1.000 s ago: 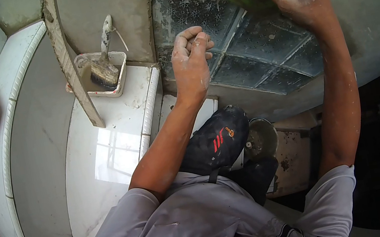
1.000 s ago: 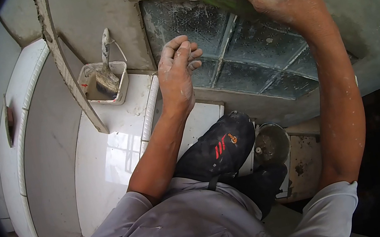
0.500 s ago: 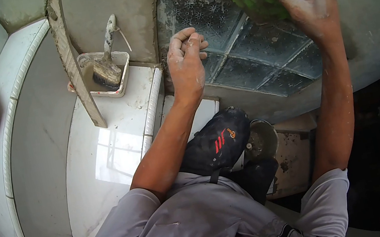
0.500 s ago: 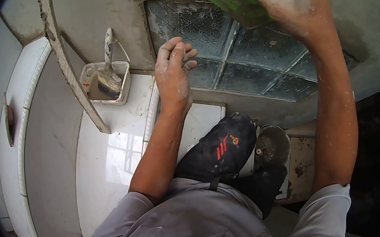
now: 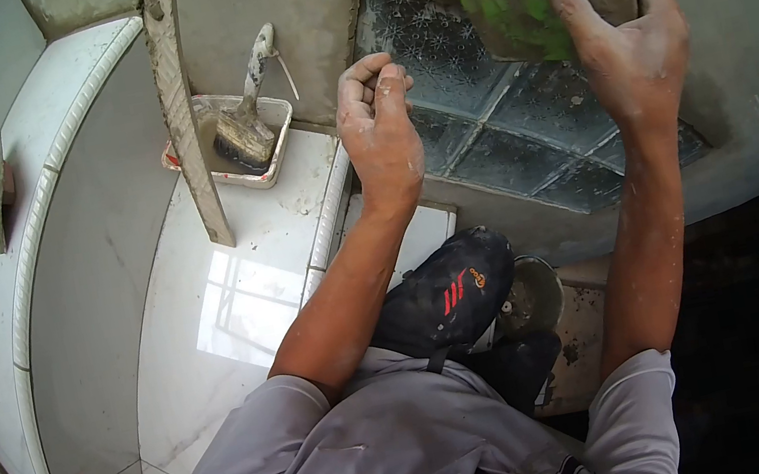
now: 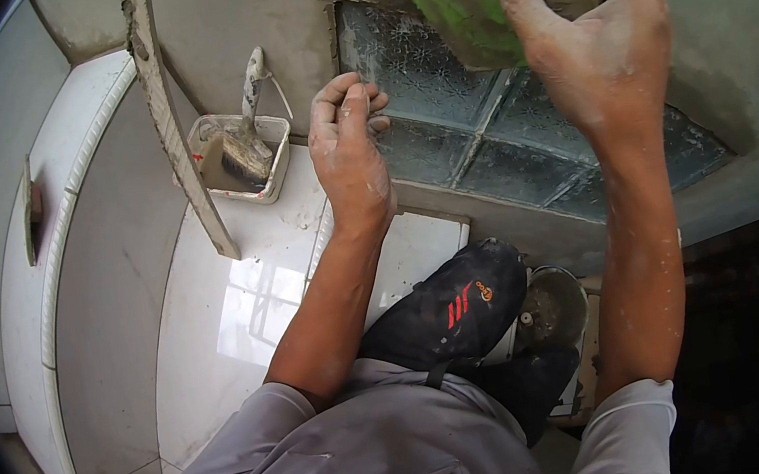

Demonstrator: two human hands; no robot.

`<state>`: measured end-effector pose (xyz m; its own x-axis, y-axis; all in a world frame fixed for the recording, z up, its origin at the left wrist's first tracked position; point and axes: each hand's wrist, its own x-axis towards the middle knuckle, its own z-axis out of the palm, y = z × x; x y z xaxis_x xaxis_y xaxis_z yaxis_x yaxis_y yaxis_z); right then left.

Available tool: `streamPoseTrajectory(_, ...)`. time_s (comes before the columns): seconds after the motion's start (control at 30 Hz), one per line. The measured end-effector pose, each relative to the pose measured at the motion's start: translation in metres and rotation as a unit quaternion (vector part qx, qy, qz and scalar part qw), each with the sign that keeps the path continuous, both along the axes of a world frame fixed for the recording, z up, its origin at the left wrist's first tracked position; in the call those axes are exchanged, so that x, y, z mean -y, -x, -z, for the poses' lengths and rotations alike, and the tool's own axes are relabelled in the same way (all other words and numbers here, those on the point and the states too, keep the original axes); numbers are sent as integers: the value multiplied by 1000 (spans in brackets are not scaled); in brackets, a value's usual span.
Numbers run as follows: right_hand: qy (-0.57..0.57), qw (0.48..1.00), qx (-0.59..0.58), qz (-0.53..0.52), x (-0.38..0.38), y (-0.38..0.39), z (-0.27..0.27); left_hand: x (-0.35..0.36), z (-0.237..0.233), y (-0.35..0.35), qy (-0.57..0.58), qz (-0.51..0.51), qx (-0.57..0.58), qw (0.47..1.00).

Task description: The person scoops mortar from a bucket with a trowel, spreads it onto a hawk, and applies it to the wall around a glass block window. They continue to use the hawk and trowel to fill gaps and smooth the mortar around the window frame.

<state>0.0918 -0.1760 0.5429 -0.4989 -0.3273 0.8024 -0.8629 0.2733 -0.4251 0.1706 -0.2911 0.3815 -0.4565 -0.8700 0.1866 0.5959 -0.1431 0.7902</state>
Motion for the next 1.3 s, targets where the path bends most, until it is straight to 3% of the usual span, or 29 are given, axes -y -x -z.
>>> streamPoseTrajectory(0.17,37,998,11,-56,64,-6,41,8,8,-4,19,-88,19,996)
streamPoseTrajectory(0.23,63,996,-37,-47,84,-2,50,13,7,-4,17,-99,15,995)
streamPoseTrajectory(0.4,75,996,-43,-23,78,1,46,16,6,-4,27,-99,18,995)
streamPoseTrajectory(0.8,87,995,-3,51,-3,22,23,2,6,3,37,-68,41,996)
streamPoseTrajectory(1.2,129,969,-18,208,-139,74,21,-31,17,24,72,-20,71,995)
streamPoseTrajectory(1.3,132,948,-31,287,-182,86,17,-39,17,31,93,-4,78,993)
